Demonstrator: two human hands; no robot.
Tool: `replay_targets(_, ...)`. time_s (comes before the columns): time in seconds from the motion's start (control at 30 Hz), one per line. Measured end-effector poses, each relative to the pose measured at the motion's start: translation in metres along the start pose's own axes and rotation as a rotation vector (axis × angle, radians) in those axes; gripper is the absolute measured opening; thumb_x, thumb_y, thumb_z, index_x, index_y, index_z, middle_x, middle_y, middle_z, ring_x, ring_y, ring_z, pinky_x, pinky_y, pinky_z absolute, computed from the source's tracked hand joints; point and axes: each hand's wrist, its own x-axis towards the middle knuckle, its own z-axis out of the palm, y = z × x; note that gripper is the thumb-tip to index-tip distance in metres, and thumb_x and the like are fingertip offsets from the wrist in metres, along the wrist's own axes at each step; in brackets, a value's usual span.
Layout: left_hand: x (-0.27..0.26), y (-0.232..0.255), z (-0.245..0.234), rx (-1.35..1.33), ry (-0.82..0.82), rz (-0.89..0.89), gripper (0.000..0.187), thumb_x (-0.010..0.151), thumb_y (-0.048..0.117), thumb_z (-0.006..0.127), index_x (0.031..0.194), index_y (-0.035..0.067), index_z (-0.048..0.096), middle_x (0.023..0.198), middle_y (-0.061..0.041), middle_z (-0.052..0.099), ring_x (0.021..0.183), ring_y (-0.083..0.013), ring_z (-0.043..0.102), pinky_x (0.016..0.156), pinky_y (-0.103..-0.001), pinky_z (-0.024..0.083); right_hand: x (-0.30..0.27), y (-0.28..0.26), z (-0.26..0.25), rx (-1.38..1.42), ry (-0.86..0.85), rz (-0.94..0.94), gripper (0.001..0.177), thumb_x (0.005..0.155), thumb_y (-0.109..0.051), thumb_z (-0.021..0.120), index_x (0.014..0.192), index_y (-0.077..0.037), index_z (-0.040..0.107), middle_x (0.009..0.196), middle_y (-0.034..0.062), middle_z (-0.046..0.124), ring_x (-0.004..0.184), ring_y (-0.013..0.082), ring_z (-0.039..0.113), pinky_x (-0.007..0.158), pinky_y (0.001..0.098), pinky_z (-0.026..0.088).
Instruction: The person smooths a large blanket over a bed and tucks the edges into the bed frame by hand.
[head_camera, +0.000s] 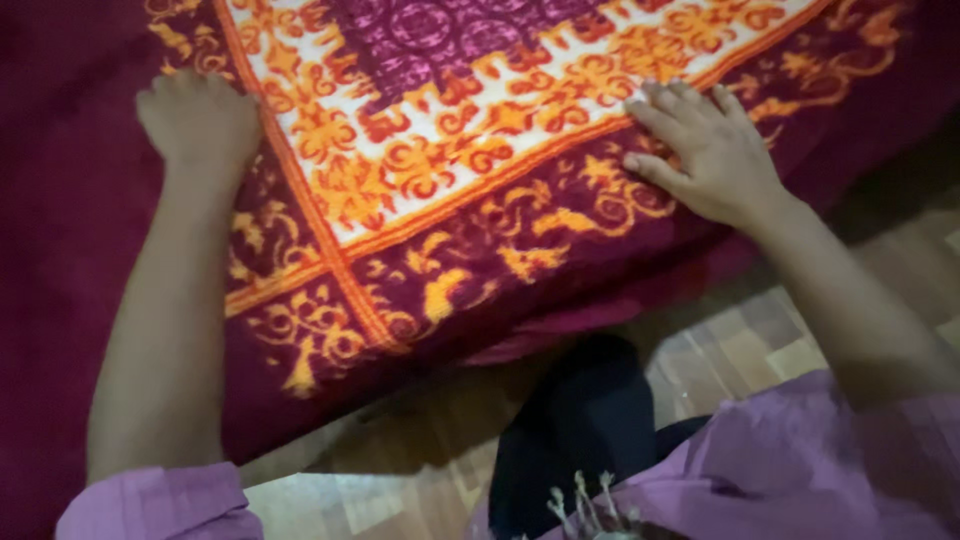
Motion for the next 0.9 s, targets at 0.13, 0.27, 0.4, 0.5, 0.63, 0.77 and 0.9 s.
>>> replay_targets(0.13, 0.006, 0.074, -0.069, -0.516, -0.069, 0.114, 0.042, 0.099, 0.043, 0.067, 0.102, 0.002, 0.075, 0.112, -0.024, 0.069, 0.102, -0.0451, 0.066, 0.085, -0.055, 0.053, -0.014, 0.009, -0.016, -0.077, -0.073, 0.084, 0.066, 0.100, -0.057, 0.050, 0.154, -0.018, 0.051, 0.161, 0.0114, 0.046, 0.147, 0.0352, 0.039, 0.114, 0.0722, 0.021)
replay_targets(0.27, 0.022, 0.182, -0.146, -0.752, -0.385, 0.335, 0.050, 0.091, 0.043, 0.062, 0.130, 0.013, 0.069, 0.126, -0.023, 0.063, 0.119, -0.0423, 0.060, 0.100, -0.059, 0.047, -0.032, 0.009, -0.011, -0.125, 0.008, 0.098, 0.064, 0.106, -0.053, 0.049, 0.155, -0.013, 0.050, 0.160, 0.0158, 0.047, 0.148, 0.0388, 0.040, 0.111, 0.0763, 0.021)
replay_targets(0.4, 0.024, 0.277, -0.189, -0.629, -0.614, 0.358, 0.086, 0.097, 0.071, 0.042, 0.162, 0.019, 0.020, 0.170, -0.015, 0.010, 0.152, -0.0480, 0.007, 0.115, -0.076, 0.005, -0.039, 0.004, -0.007, -0.150, 0.113, 0.089, 0.060, 0.107, -0.050, 0.049, 0.155, -0.013, 0.053, 0.159, 0.0151, 0.050, 0.148, 0.0366, 0.043, 0.116, 0.0734, 0.024)
replay_targets(0.5, 0.048, 0.314, -0.187, -0.638, -0.636, 0.329, 0.087, 0.095, 0.077, 0.031, 0.164, 0.026, 0.013, 0.172, -0.006, 0.003, 0.158, -0.0384, 0.001, 0.115, -0.080, 0.000, -0.036, 0.003, -0.004, -0.153, 0.146, 0.118, 0.058, 0.104, -0.049, 0.053, 0.151, -0.014, 0.055, 0.156, 0.0130, 0.052, 0.146, 0.0342, 0.045, 0.117, 0.0701, 0.026)
replay_targets(0.63, 0.093, 0.336, -0.171, -0.607, -0.589, 0.243, 0.088, 0.093, 0.077, 0.030, 0.164, 0.028, 0.014, 0.172, -0.003, 0.005, 0.158, -0.0363, 0.006, 0.113, -0.081, 0.001, -0.038, 0.025, -0.021, -0.071, 0.138, 0.020, 0.061, 0.094, -0.047, 0.062, 0.143, -0.010, 0.060, 0.148, 0.0139, 0.058, 0.138, 0.0347, 0.050, 0.113, 0.0636, 0.029)
replay_targets(0.77, 0.111, 0.350, -0.150, -0.604, -0.538, 0.204, 0.088, 0.092, 0.077, 0.032, 0.163, 0.026, 0.019, 0.171, -0.005, 0.010, 0.156, -0.0382, 0.008, 0.112, -0.082, 0.004, -0.053, 0.068, -0.032, 0.047, 0.210, 0.094, 0.047, 0.097, -0.038, 0.067, 0.136, -0.012, 0.065, 0.142, 0.0096, 0.065, 0.137, 0.0282, 0.057, 0.121, 0.0544, 0.030)
replay_targets(0.9, 0.108, 0.349, -0.140, -0.607, -0.417, 0.252, 0.083, 0.096, 0.072, 0.034, 0.162, 0.021, 0.026, 0.169, -0.011, 0.020, 0.155, -0.0396, 0.015, 0.112, -0.081, 0.007, -0.058, 0.107, -0.029, -0.008, 0.237, 0.100, 0.046, 0.093, -0.034, 0.068, 0.133, -0.009, 0.066, 0.139, 0.0111, 0.066, 0.134, 0.0294, 0.058, 0.122, 0.0521, 0.027)
